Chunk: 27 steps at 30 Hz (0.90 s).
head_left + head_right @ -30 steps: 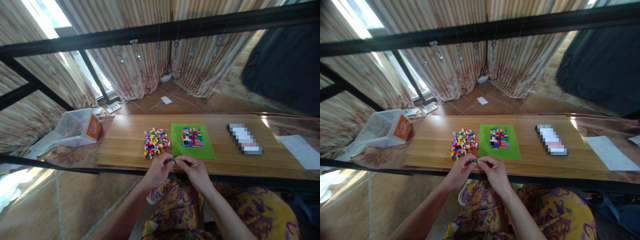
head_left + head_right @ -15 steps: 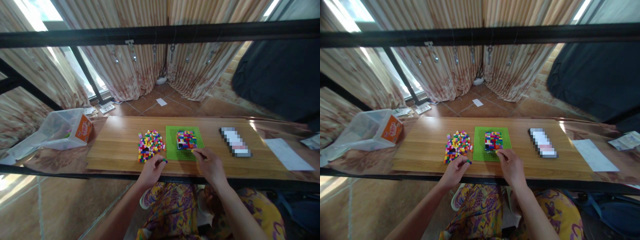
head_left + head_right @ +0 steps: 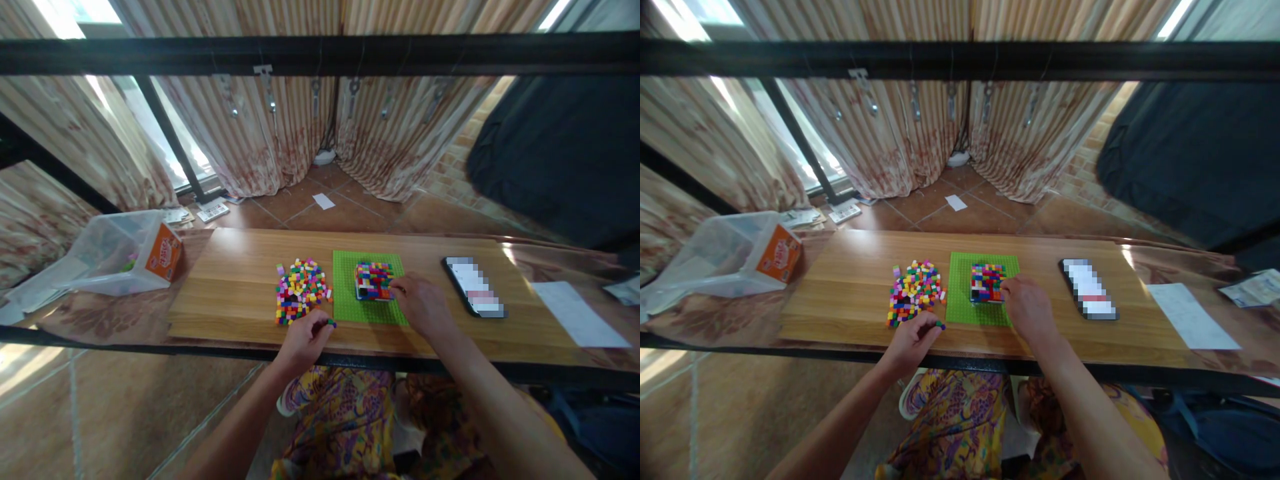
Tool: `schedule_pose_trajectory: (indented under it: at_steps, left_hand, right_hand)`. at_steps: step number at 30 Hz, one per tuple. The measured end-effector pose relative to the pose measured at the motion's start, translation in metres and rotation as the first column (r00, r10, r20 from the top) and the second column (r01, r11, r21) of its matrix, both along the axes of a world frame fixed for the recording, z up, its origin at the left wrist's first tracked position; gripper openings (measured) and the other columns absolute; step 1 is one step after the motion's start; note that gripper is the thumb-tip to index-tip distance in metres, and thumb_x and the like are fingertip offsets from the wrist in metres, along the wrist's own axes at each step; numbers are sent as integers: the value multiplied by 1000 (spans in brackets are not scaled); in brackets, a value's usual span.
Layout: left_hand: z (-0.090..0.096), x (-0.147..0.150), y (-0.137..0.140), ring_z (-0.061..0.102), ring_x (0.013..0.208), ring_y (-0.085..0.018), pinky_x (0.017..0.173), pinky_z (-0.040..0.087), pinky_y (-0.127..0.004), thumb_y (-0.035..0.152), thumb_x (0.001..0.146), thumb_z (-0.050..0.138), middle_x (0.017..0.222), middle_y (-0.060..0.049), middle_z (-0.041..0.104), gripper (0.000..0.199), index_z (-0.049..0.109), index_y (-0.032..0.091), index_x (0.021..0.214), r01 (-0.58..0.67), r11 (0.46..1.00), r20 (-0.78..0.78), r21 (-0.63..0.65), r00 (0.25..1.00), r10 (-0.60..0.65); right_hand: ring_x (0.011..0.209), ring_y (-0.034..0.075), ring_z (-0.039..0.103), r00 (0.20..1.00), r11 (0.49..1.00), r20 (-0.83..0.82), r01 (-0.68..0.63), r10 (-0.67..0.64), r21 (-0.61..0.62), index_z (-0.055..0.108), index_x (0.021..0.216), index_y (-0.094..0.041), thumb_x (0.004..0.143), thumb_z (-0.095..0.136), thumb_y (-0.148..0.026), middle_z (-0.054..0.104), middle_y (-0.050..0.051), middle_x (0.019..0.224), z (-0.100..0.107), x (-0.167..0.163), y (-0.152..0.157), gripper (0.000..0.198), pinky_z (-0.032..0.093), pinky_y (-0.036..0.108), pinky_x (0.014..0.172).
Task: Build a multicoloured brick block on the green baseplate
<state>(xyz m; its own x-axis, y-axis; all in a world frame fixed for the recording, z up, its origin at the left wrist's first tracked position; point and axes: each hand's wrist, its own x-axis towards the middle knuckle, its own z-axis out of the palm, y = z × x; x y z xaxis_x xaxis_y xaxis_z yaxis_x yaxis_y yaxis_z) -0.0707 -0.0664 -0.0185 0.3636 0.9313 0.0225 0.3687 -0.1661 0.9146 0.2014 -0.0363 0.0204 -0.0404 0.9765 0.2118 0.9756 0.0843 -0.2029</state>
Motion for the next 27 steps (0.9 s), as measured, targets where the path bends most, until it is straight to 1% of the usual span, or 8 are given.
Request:
schedule_pose_trajectory:
  at_steps: [2, 5, 8, 11, 15, 20, 22, 27]
  left_hand:
    - [-2, 0, 0, 51, 66, -13, 63, 36, -24, 30, 91, 55, 70, 1, 57, 17, 59, 17, 82, -1, 1000, -6, 1, 1000, 1]
    - [-3, 0, 1, 51, 66, -13, 62, 36, -24, 31, 91, 55, 71, 1, 58, 17, 59, 17, 82, 2, 1000, -13, 3, 1000, -2]
    - [-2, -1, 1, 52, 66, -12, 63, 36, -24, 31, 91, 55, 71, 1, 58, 17, 60, 17, 83, 7, 1000, -19, 9, 1000, -7]
    - [0, -1, 0, 52, 67, -12, 64, 37, -24, 30, 92, 55, 71, 1, 58, 17, 60, 17, 83, 9, 1000, -15, 14, 1000, -8]
    - [1, -1, 0, 51, 65, -12, 62, 36, -24, 30, 92, 55, 70, 1, 57, 16, 60, 17, 84, 4, 1000, -2, 6, 1000, -4]
    - [-1, 0, 0, 53, 67, -13, 64, 38, -25, 30, 92, 55, 72, 1, 59, 16, 61, 17, 84, 1, 1000, -14, 14, 1000, -1]
    - [-1, 0, 0, 54, 68, -13, 65, 39, -25, 30, 91, 55, 74, 0, 61, 16, 61, 17, 85, 3, 1000, -16, 12, 1000, -3]
    - [0, 0, 0, 55, 68, -14, 65, 40, -25, 30, 91, 55, 74, 0, 61, 15, 62, 17, 85, -2, 1000, -4, 9, 1000, 2]
  right_hand:
    - [81, 24, 66, 1000, 1000, -23, 19, -19, 11, 73, 79, -19, 88, 51, -19, 72, 11, 87, -1, -1, 3, 23, 46, 34, 72]
    - [77, 23, 66, 984, 994, -155, 98, -89, 54, 73, 81, -19, 82, 56, -21, 73, 9, 86, -4, -3, 5, 17, 47, 34, 71]
    - [69, 20, 63, 930, 980, -332, 187, -154, 69, 73, 82, -19, 76, 62, -27, 73, 7, 82, -8, -4, 2, 15, 47, 33, 67]
    - [63, 19, 60, 854, 962, -471, 272, -223, 38, 74, 82, -17, 73, 66, -36, 72, 7, 76, -12, -2, -4, 22, 46, 33, 63]
    - [65, 19, 62, 694, 934, -655, 354, -300, -53, 75, 86, -16, 69, 70, -46, 73, 7, 75, -17, 0, -9, 35, 47, 33, 63]
    - [61, 16, 59, 369, 899, -869, 404, -330, -170, 74, 81, -16, 61, 73, -46, 71, 5, 71, -23, -6, -4, 36, 46, 30, 59]
    - [59, 14, 57, 266, 893, -908, 405, -323, -199, 72, 77, -17, 57, 75, -42, 69, 3, 68, -24, -10, -1, 33, 45, 28, 56]
    - [55, 11, 54, 180, 879, -924, 412, -337, -240, 70, 72, -17, 51, 77, -34, 66, 0, 63, -24, -15, 3, 28, 41, 24, 51]
